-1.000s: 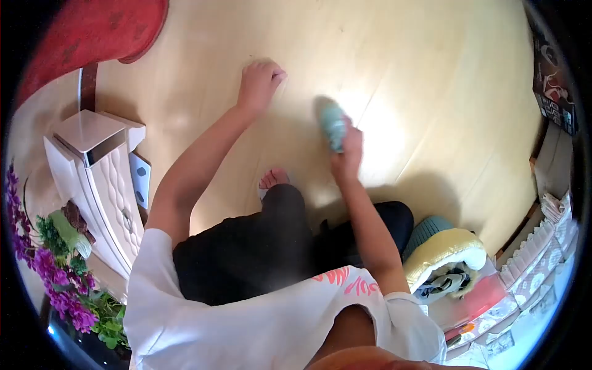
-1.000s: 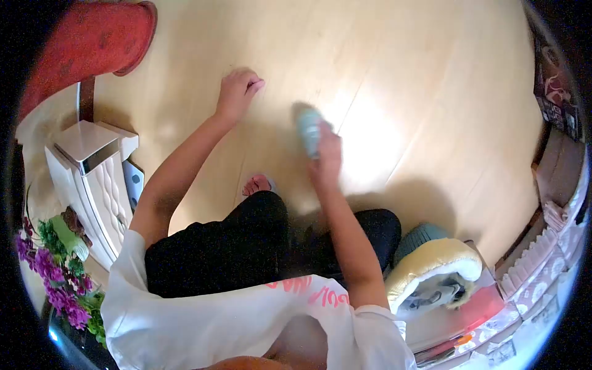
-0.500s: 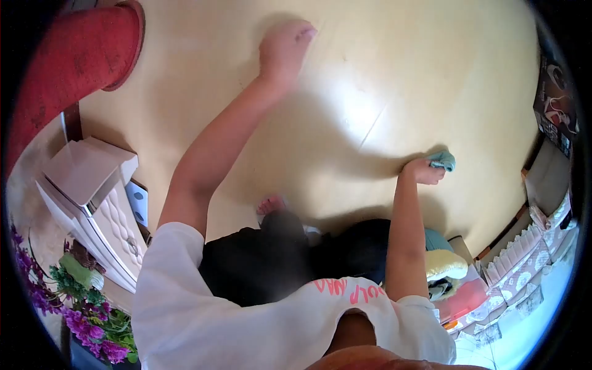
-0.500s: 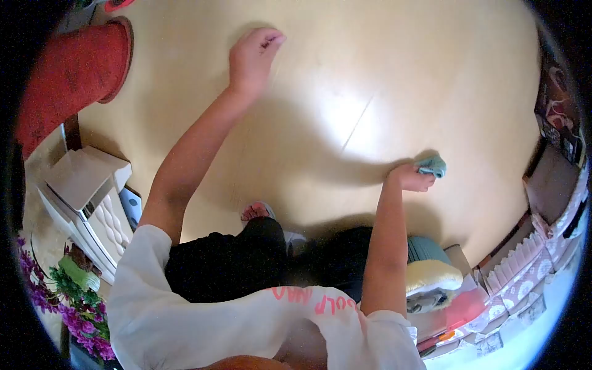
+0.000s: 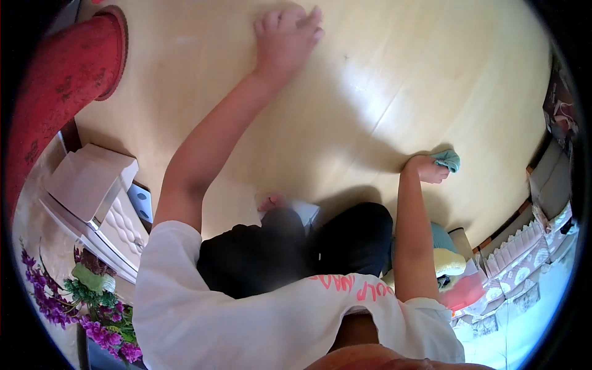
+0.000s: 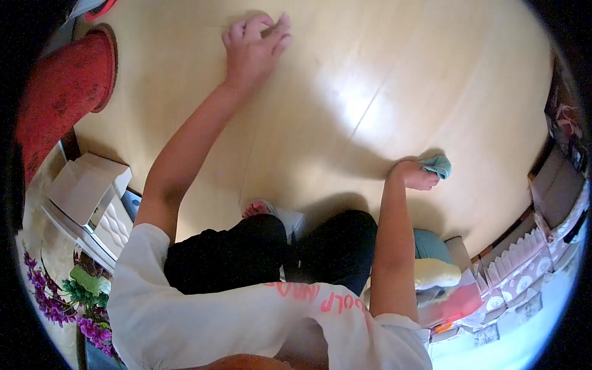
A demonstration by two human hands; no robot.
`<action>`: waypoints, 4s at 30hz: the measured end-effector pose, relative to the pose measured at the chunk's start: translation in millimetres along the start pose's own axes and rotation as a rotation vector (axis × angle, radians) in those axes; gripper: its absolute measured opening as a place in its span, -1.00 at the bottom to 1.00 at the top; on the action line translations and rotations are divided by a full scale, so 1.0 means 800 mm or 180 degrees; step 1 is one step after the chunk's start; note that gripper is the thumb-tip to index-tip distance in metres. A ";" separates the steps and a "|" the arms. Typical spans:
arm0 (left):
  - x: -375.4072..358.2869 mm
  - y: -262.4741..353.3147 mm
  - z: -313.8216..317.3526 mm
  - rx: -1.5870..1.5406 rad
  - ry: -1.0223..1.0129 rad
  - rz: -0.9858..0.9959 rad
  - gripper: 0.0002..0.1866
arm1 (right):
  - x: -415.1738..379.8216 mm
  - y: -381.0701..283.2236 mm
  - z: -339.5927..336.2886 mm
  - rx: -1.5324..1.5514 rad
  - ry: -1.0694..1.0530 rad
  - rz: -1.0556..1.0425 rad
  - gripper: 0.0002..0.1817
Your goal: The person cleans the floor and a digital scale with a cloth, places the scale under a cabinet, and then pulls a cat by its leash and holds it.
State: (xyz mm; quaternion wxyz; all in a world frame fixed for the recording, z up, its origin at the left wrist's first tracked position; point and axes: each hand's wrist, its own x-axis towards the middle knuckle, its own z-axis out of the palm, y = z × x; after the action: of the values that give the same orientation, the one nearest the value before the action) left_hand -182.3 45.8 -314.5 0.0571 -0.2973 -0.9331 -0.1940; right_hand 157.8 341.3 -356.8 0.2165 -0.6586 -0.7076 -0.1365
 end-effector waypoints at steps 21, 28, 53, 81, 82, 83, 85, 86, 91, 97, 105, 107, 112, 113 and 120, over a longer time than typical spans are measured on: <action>-0.125 0.020 -0.091 -0.2294 -0.0709 -0.1965 -0.78 | 0.066 -0.252 0.034 0.2637 -0.1076 -0.1140 -0.84; -0.176 -0.044 -0.118 -0.2074 -0.0613 -0.2230 -0.71 | -0.175 -0.310 -0.097 0.3419 -0.1723 -0.3971 -0.45; -0.191 -0.112 -0.170 -0.3343 -0.0972 -0.3794 -0.75 | -0.138 -0.323 -0.141 0.2836 -0.2856 -0.5632 -0.30; -0.215 -0.122 -0.151 -0.3686 -0.0006 -0.3413 -0.73 | -0.141 -0.411 -0.160 0.3599 -0.3205 -0.4090 -0.52; -0.220 -0.124 -0.159 -0.3656 -0.0230 -0.3301 -0.74 | -0.116 -0.415 -0.153 0.3474 -0.3226 -0.3635 -0.43; -0.226 -0.127 -0.166 -0.3622 -0.0463 -0.3185 -0.75 | -0.094 -0.418 -0.146 0.3653 -0.2730 -0.3635 -0.44; -0.234 -0.128 -0.184 -0.3611 -0.0620 -0.3172 -0.76 | -0.073 -0.403 -0.122 0.2885 -0.2511 -0.3027 -0.44; -0.236 -0.126 -0.197 -0.3629 -0.0548 -0.3270 -0.76 | -0.080 -0.388 -0.102 0.2499 -0.2578 -0.2620 -0.44; -0.277 -0.141 -0.227 -0.3684 -0.0293 -0.3416 -0.76 | -0.228 -0.320 -0.127 0.3495 -0.1977 -0.3529 -0.45; -0.312 -0.155 -0.250 -0.2375 -0.0547 -0.3389 -0.71 | -0.360 -0.252 -0.216 0.3439 -0.2441 -0.4556 -0.31; -0.359 -0.149 -0.278 -0.3652 0.0212 -0.3466 -0.86 | -0.292 -0.400 -0.201 0.3901 -0.2641 -0.4194 -0.41; -0.373 -0.146 -0.281 -0.3781 0.0172 -0.3380 -0.83 | -0.297 -0.424 -0.188 0.3698 -0.2723 -0.4111 -0.40; -0.398 -0.140 -0.282 -0.3786 0.0116 -0.3322 -0.78 | -0.337 -0.361 -0.206 0.3651 -0.3031 -0.5778 -0.24; -0.402 -0.141 -0.280 -0.3699 0.0014 -0.3306 -0.78 | -0.339 -0.344 -0.218 0.3580 -0.3080 -0.5926 -0.21; -0.415 -0.135 -0.271 -0.2801 0.0085 -0.3436 -0.67 | -0.329 -0.318 -0.183 0.4443 -0.5048 -0.2284 -0.62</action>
State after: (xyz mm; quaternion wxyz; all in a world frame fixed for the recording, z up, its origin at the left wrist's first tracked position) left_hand 24.7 -297.4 -224.4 -0.1616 0.2151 -0.7843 -0.5590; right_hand -66.0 17.3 -333.7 -0.0259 -0.0507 -0.7163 0.6955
